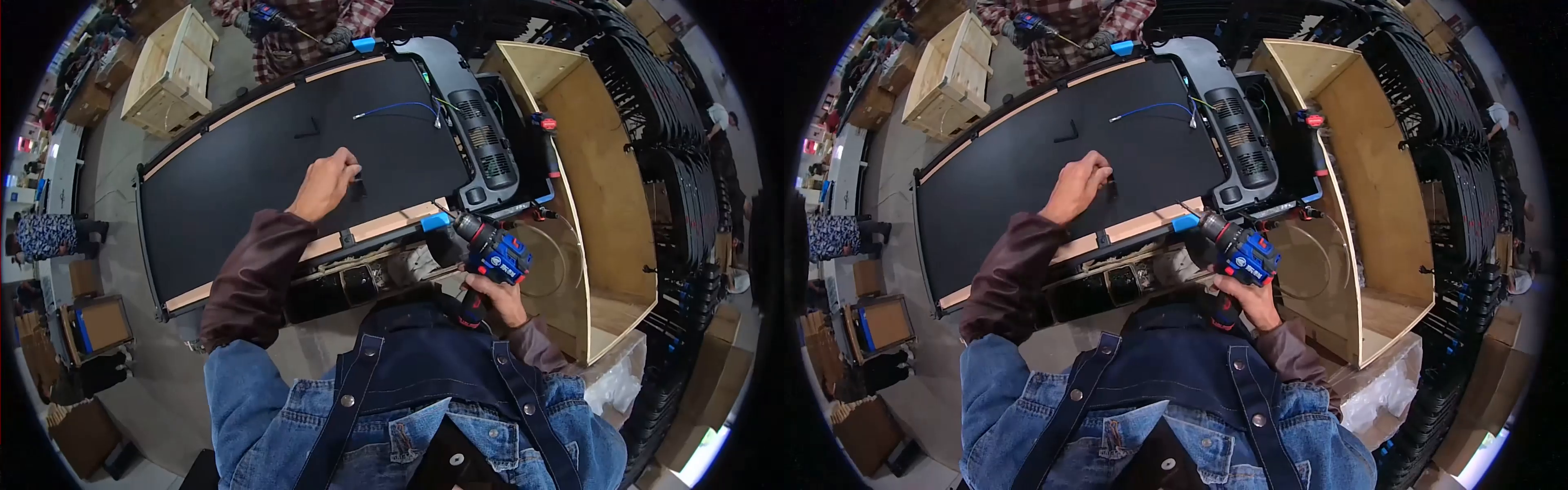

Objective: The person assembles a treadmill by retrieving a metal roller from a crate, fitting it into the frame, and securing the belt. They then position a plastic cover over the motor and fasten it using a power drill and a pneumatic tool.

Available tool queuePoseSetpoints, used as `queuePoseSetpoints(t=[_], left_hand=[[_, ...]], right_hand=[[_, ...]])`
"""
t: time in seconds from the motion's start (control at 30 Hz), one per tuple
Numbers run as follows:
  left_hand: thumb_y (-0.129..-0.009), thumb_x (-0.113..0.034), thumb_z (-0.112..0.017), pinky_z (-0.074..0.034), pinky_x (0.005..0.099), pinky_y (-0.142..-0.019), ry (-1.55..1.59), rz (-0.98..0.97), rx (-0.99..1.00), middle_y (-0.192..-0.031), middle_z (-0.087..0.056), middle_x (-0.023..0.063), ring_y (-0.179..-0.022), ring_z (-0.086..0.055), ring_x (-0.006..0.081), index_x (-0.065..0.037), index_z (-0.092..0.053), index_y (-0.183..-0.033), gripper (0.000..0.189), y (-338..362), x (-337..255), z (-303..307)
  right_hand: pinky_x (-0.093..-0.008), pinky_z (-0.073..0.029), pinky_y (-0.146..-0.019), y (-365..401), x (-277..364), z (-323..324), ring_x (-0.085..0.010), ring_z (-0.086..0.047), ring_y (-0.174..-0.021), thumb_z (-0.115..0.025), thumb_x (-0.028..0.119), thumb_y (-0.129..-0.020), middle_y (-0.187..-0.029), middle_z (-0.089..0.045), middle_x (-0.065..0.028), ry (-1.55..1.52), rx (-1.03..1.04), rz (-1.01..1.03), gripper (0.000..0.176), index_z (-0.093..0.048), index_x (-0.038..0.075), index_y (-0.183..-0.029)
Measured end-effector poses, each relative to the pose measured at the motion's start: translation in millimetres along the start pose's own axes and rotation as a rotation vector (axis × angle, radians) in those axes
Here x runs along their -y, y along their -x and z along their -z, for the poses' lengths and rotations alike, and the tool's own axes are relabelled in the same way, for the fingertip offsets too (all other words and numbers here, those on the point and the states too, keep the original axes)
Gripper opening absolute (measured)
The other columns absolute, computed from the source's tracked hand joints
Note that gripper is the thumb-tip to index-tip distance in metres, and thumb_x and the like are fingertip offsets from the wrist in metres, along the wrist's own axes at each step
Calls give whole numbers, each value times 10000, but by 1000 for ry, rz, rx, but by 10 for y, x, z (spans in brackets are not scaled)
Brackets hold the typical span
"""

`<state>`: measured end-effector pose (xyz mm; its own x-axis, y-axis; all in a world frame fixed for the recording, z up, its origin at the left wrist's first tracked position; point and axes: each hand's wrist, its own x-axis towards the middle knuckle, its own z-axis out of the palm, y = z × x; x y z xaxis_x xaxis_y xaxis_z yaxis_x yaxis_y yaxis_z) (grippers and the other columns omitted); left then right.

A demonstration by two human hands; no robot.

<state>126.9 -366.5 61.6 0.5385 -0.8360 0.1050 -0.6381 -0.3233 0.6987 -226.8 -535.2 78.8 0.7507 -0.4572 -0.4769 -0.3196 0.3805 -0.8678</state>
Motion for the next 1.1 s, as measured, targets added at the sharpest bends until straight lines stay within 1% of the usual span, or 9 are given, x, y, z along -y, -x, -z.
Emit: queuePoseSetpoints(t=[0.03, 0.07, 0.17, 0.37, 0.5, 0.7, 0.73, 0.8, 1.1], left_hand=[[-943, -136, -610, -543, 327, -670, 359, 326, 10, -812, -672, 117, -729, -671, 205, 23, -592, -975, 163, 77, -104, -48], [-945, -138, -593, -546, 289, -644, 484, 437, -6, -793, -705, 130, -682, -679, 148, 52, -592, -1001, 199, 158, -127, -179], [-887, -116, -657, -542, 276, -615, 730, 499, -71, -786, -707, 109, -687, -668, 112, 71, -608, -946, 202, 438, -230, -539], [-802, -233, -717, -517, 398, -699, 115, 727, -167, -781, -725, 112, -771, -702, 310, -44, -684, -860, 201, 556, -724, -901], [-813, -216, -711, -514, 416, -683, -15, 808, -214, -763, -712, 126, -775, -697, 332, -42, -668, -843, 182, 506, -868, -1042], [-822, -108, -722, -493, 409, -622, -287, 420, -439, -747, -632, 109, -722, -653, 311, -50, -591, -820, 143, 461, -943, -1442], [-822, -108, -722, -493, 409, -622, -290, 422, -435, -747, -632, 109, -722, -653, 311, -50, -591, -820, 143, 422, -940, -1437], [-843, -64, -694, -481, 379, -620, -354, 93, -412, -751, -554, 97, -703, -595, 276, -52, -572, -830, 123, 309, -889, -1391], [-771, -58, -719, -486, 342, -670, -415, -234, -164, -824, -539, 71, -775, -548, 226, -48, -616, -870, 143, -5, -559, -1263]], right_hand=[[-318, -550, -777, 24, 29, 9, -169, -671, -841, -712, 52, -848, -1045, -713, -81, -1, 0, -6, 353, -638, 13, -1191], [-322, -547, -784, 48, 80, 6, -172, -668, -846, -712, 56, -845, -1049, -711, -81, -79, -21, -21, 360, -636, 16, -1195], [-333, -543, -794, -68, 86, 145, -179, -665, -852, -714, 69, -839, -1052, -704, -80, -126, -11, -57, 372, -628, 17, -1197], [-317, -562, -744, -454, 230, 382, -174, -679, -825, -705, 28, -849, -1015, -706, -101, -148, 70, -51, 350, -626, 2, -1189], [-323, -565, -746, -725, 264, 607, -178, -678, -822, -703, 18, -848, -1024, -702, -104, -100, 171, -54, 351, -622, 0, -1189], [-307, -553, -759, -893, 367, 729, -163, -674, -820, -710, 62, -858, -1000, -692, -63, -116, 258, -95, 292, -649, 3, -1137], [-307, -554, -761, -900, 385, 741, -167, -677, -826, -711, 60, -857, -1008, -694, -66, -113, 262, -92, 296, -649, 6, -1140], [-308, -556, -763, -909, 381, 768, -170, -680, -833, -713, 57, -855, -1016, -695, -69, -111, 263, -92, 300, -648, 10, -1144], [-334, -579, -778, -929, 417, 845, -185, -678, -866, -704, -5, -846, -1053, -692, -101, -130, 247, -102, 364, -615, -1, -1198]])
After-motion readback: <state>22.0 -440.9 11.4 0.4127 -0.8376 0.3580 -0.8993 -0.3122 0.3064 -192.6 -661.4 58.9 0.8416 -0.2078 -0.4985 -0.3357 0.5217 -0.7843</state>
